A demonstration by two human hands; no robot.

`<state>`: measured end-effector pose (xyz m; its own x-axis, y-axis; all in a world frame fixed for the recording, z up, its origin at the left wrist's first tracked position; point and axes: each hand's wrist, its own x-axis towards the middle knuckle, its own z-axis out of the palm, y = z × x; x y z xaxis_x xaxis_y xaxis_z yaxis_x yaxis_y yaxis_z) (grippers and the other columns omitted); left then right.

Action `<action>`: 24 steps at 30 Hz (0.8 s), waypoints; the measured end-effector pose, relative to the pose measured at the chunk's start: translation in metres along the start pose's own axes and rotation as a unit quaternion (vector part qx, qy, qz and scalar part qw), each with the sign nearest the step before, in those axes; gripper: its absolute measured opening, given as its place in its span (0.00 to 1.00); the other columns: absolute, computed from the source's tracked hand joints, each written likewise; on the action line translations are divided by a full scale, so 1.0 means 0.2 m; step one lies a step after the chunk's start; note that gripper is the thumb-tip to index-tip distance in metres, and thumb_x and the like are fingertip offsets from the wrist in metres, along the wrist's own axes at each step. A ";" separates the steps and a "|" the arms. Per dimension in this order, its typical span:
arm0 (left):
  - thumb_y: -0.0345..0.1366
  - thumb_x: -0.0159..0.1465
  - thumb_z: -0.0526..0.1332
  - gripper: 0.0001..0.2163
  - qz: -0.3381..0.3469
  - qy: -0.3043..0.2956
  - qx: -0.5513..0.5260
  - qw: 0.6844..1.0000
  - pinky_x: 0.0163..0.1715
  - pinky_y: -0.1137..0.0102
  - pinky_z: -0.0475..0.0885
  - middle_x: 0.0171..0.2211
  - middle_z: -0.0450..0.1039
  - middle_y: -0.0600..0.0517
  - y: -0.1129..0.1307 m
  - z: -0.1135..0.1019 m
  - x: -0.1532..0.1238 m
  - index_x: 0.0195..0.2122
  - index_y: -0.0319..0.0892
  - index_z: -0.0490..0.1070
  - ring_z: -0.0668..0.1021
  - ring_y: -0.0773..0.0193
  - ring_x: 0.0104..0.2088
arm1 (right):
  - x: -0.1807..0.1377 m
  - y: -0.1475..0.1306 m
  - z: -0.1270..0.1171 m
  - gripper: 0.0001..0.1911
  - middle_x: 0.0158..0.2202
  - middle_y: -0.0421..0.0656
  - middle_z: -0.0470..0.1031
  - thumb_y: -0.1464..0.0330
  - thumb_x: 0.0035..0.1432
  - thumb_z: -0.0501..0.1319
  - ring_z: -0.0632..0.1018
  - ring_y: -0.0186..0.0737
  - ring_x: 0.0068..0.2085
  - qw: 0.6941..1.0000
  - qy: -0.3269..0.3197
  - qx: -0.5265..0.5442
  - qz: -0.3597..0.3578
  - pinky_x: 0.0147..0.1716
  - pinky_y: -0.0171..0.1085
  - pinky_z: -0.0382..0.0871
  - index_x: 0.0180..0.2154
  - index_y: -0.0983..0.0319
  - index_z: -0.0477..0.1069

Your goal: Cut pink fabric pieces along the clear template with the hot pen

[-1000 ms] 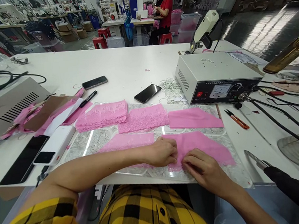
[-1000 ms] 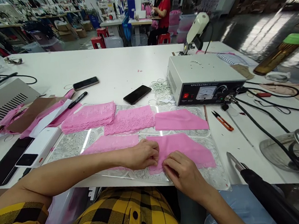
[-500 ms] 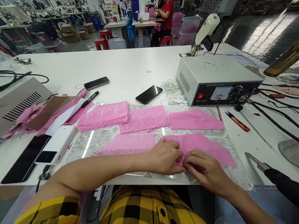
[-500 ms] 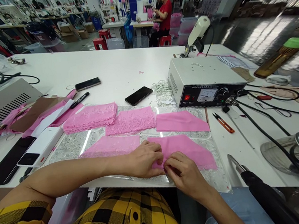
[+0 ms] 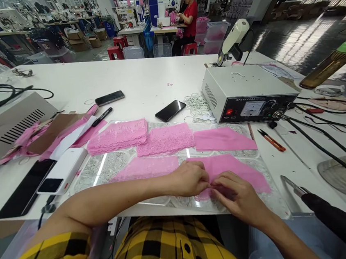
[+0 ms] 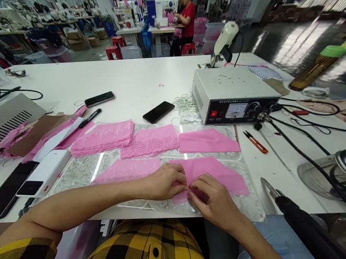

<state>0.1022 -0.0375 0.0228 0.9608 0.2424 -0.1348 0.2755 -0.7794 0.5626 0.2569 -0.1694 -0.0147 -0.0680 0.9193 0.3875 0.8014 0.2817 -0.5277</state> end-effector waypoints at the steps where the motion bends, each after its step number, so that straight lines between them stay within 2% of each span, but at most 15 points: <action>1: 0.32 0.64 0.62 0.05 0.003 0.004 -0.009 1.000 0.43 0.69 0.67 0.36 0.75 0.49 0.00 -0.01 0.00 0.34 0.39 0.78 0.76 0.63 0.39 | 0.00 0.00 -0.01 0.02 0.33 0.42 0.74 0.71 0.60 0.60 0.75 0.36 0.35 1.000 0.014 -0.021 -0.004 0.33 0.35 0.72 0.36 0.58 0.70; 7: 0.31 0.64 0.62 0.06 0.015 0.029 -0.069 0.997 0.39 0.73 0.68 0.34 0.73 0.50 -0.01 -0.07 -0.04 0.30 0.38 0.76 0.75 0.65 0.37 | -0.04 0.09 -0.07 0.05 0.32 0.42 0.72 0.73 0.60 0.57 0.74 0.38 0.35 0.985 0.060 -0.162 -0.020 0.34 0.37 0.70 0.36 0.58 0.71; 13: 0.27 0.61 0.63 0.05 0.017 0.017 -0.145 0.989 0.36 0.73 0.67 0.32 0.72 0.51 -0.06 -0.01 -0.08 0.28 0.38 0.74 0.74 0.66 0.34 | -0.12 0.20 -0.12 0.08 0.29 0.41 0.74 0.70 0.60 0.56 0.75 0.38 0.32 0.959 0.091 -0.267 0.032 0.29 0.36 0.70 0.37 0.59 0.74; 16: 0.26 0.59 0.62 0.06 0.008 0.009 -0.201 0.980 0.34 0.73 0.66 0.29 0.71 0.52 -0.07 0.01 -0.08 0.25 0.38 0.72 0.72 0.67 0.31 | -0.09 0.21 -0.12 0.10 0.28 0.39 0.77 0.67 0.60 0.55 0.77 0.36 0.27 0.951 0.123 -0.272 0.080 0.24 0.35 0.68 0.37 0.59 0.75; 18: 0.26 0.59 0.61 0.07 -0.011 0.008 -0.251 0.968 0.33 0.73 0.65 0.26 0.70 0.54 -0.08 0.01 -0.08 0.24 0.38 0.71 0.71 0.68 0.30 | -0.01 0.18 -0.12 0.11 0.28 0.39 0.78 0.66 0.59 0.55 0.76 0.35 0.25 0.956 0.145 -0.239 0.087 0.23 0.35 0.69 0.38 0.59 0.76; 21: 0.32 0.64 0.57 0.09 -0.063 0.018 -0.351 0.934 0.33 0.73 0.68 0.27 0.72 0.53 -0.12 -0.03 -0.10 0.27 0.38 0.70 0.73 0.68 0.30 | 0.17 0.10 -0.08 0.10 0.34 0.40 0.80 0.71 0.59 0.56 0.80 0.36 0.31 0.971 0.156 -0.179 0.013 0.30 0.35 0.74 0.39 0.59 0.76; 24: 0.48 0.68 0.49 0.19 -0.130 0.045 -0.455 0.880 0.34 0.71 0.73 0.31 0.74 0.49 -0.20 -0.09 -0.16 0.33 0.37 0.69 0.78 0.65 0.32 | 0.37 -0.03 0.01 0.11 0.37 0.41 0.81 0.75 0.58 0.58 0.81 0.38 0.38 0.978 0.133 -0.129 -0.099 0.39 0.37 0.77 0.40 0.59 0.75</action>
<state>0.0592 -0.0044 0.0186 0.8514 0.4212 -0.3125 0.3064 0.0841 0.9482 0.2466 -0.1019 0.0154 -0.1069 0.7409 0.6630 0.9135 0.3364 -0.2286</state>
